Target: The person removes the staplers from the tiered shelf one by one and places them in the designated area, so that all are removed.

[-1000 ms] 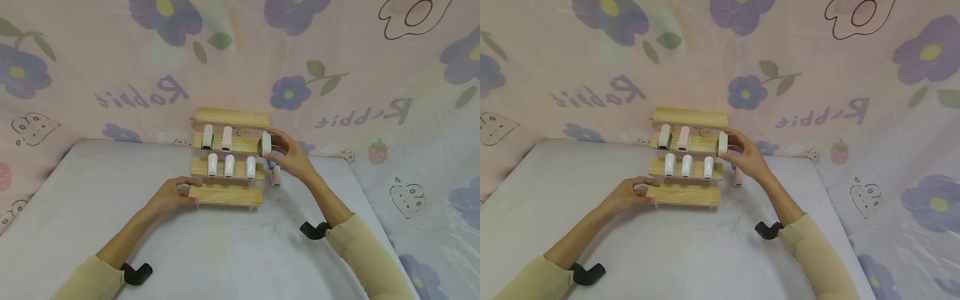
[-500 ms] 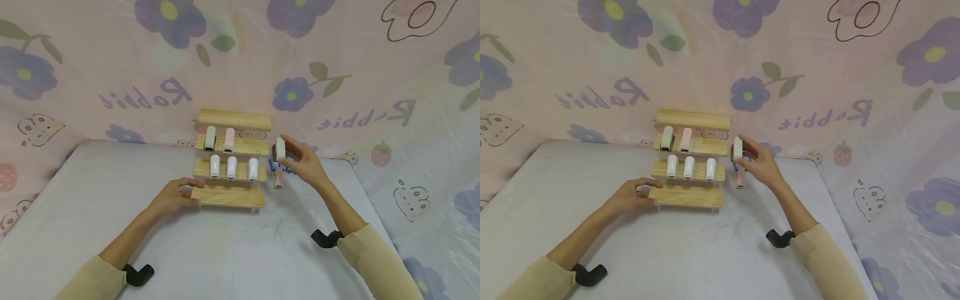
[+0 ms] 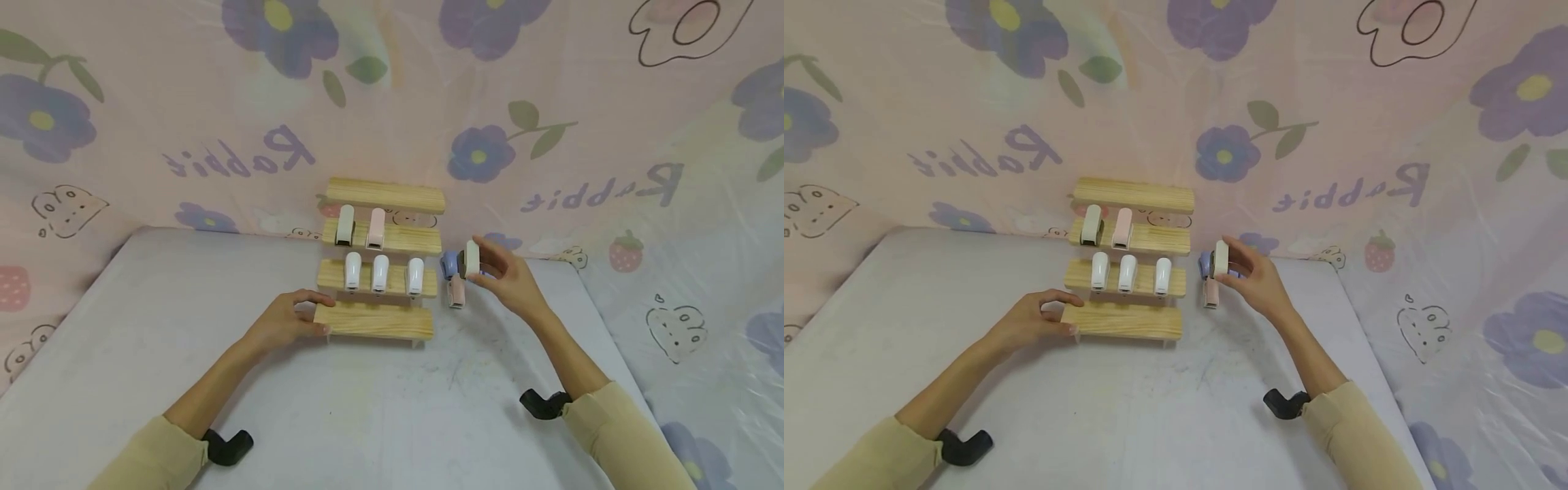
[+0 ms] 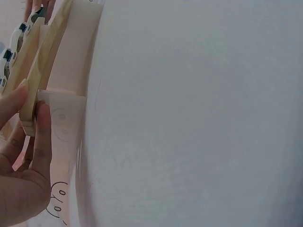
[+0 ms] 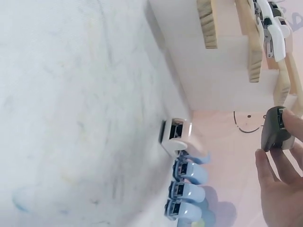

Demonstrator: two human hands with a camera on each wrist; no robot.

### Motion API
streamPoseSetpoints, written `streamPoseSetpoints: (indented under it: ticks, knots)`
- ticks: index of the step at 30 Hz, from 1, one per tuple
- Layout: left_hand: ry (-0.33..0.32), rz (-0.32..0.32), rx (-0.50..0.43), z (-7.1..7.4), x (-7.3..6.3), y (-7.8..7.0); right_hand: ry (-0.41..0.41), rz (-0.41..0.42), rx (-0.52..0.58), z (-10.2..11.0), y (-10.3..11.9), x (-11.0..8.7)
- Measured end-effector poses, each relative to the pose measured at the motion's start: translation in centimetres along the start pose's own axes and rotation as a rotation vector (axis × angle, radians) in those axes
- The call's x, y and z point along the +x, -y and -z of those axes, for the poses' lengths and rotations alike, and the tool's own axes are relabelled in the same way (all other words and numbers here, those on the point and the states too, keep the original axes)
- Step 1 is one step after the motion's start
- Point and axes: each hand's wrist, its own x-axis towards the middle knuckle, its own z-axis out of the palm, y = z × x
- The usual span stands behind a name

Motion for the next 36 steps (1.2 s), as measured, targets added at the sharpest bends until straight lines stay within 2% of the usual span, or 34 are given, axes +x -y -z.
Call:
streamPoseSetpoints:
  ticks: [16,23,29,36]
  knots:
    - [0.006,-0.011,0.02,-0.1,0.5,0.0,-0.017,-0.082,-0.07,0.8,-2.4,-1.7]
    - [-0.006,0.008,0.032,0.0,0.4,0.3,0.002,-0.118,-0.074,0.8,-3.4,-1.7]
    - [0.002,-0.005,0.023,0.0,0.3,0.3,0.014,-0.173,-0.1,1.0,-4.8,-2.1]
    - [-0.011,-0.007,0.049,0.0,0.3,0.4,0.043,-0.173,-0.155,0.9,-5.6,-2.0]
